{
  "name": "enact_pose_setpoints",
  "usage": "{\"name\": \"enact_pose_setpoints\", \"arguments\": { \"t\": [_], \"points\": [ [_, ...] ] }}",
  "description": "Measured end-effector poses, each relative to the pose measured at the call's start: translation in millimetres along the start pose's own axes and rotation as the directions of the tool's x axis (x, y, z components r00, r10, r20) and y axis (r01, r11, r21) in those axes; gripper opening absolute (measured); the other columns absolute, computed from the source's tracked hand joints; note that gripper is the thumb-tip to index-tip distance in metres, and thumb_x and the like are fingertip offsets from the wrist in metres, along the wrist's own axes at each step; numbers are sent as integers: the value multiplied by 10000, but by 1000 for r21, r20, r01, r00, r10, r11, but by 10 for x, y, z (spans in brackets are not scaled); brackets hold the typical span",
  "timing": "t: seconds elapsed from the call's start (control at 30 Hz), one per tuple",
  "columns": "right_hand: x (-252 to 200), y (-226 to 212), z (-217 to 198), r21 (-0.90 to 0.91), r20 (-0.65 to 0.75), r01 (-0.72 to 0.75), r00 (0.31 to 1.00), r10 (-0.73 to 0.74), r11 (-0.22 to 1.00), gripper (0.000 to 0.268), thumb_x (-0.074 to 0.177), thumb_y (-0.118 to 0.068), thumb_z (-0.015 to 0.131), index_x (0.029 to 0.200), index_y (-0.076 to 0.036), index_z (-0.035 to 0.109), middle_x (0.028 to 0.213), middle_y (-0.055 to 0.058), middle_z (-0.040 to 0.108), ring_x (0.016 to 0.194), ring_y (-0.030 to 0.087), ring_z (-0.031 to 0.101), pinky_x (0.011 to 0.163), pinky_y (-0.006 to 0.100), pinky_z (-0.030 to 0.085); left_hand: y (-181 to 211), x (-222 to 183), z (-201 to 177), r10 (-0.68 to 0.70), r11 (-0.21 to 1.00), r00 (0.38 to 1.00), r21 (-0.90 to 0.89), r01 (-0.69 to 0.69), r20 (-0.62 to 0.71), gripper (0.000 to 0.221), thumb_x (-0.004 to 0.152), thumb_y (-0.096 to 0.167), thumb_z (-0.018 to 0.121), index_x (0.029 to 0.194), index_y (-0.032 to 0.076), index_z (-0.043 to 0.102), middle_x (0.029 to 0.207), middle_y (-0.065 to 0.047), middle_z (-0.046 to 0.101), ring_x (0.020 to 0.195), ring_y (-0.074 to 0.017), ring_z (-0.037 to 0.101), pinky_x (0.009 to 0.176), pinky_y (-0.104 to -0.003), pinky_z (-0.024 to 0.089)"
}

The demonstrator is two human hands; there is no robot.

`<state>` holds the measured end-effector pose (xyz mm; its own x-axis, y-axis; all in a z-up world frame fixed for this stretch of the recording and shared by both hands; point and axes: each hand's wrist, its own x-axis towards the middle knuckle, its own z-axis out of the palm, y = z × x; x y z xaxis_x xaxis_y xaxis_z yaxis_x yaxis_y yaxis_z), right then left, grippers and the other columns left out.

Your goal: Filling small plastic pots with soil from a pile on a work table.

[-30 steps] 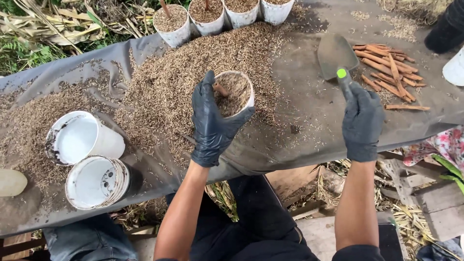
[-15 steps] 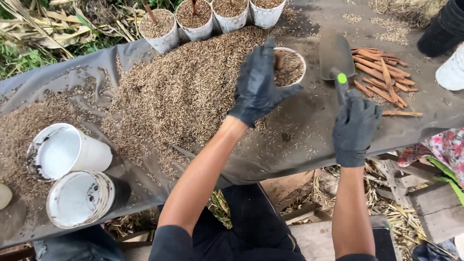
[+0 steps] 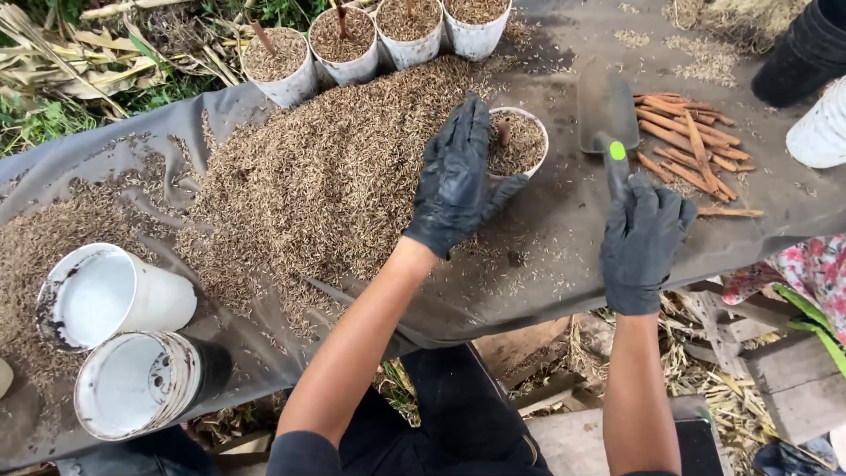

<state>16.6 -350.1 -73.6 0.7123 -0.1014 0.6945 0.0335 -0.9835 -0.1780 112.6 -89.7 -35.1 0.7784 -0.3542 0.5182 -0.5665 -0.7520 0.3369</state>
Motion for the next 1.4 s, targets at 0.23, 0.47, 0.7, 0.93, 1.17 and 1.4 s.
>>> {"name": "enact_pose_setpoints", "arguments": {
  "t": [0.23, 0.47, 0.7, 0.93, 1.17, 1.4],
  "points": [
    [-22, 39, 28, 21, -28, 48, 998, -48, 999, 226, 1162, -204, 594, 1228, 9, 631, 1032, 192, 543, 975, 363, 488, 998, 533, 375, -1, -135, -245, 121, 946, 989, 291, -142, 90, 649, 1077, 404, 556, 1605, 152, 275, 1664, -105, 334, 1562, -330, 288, 1257, -602, 167],
    [199, -269, -256, 172, -289, 188, 948, -133, 967, 128, 1124, -49, 696, 1121, 78, 684, 1123, 207, 604, 1058, 325, 550, 809, 432, 559, -462, -440, -715, -53, 932, 988, 363, -3, 144, 744, 1112, 484, 347, 1645, -4, 169, 1713, -194, 88, 1587, -339, 33, 1271, -525, -27],
    [446, -1831, -208, 583, 535, 228, 615, -579, 780, 523, 1009, -338, 594, 1443, -54, 523, 1488, 240, 494, 1375, 390, 477, 1048, 515, 441, -1341, -557, -535, -27, 970, 998, 243, 12, 56, 626, 1088, 506, 442, 1574, 112, 418, 1665, -150, 299, 1545, -398, 217, 1244, -596, 104],
    [774, -2400, 812, 396, 511, 459, 609, -606, 795, 666, 1101, -371, 503, 1658, -131, 226, 1657, 251, 205, 1533, 481, 215, 1226, 637, 295, -1509, -589, -462, -176, 964, 980, 217, 153, 90, 736, 984, 437, 528, 1599, 74, 348, 1623, -173, 405, 1511, -348, 330, 1266, -543, 160],
    [686, -2392, 1186, 441, 513, 354, 655, -555, 825, 678, 1088, -516, 465, 1619, -119, 324, 1644, 208, 273, 1529, 459, 243, 1249, 637, 229, -1391, -540, -573, -369, 929, 929, 40, 367, 30, 699, 1005, 199, 522, 1653, 218, 262, 1666, -121, 331, 1534, -310, 310, 1232, -458, 378],
    [800, -2599, 1367, 459, 441, 416, 660, -608, 785, 708, 1025, -632, 480, 1579, -201, 395, 1579, 184, 395, 1493, 466, 313, 1223, 650, 196, -1494, -524, -1074, -371, 926, 929, 73, 371, -10, 569, 1062, 235, 451, 1603, 83, 364, 1609, -228, 397, 1492, -421, 354, 1237, -582, 270]
  ]
}}
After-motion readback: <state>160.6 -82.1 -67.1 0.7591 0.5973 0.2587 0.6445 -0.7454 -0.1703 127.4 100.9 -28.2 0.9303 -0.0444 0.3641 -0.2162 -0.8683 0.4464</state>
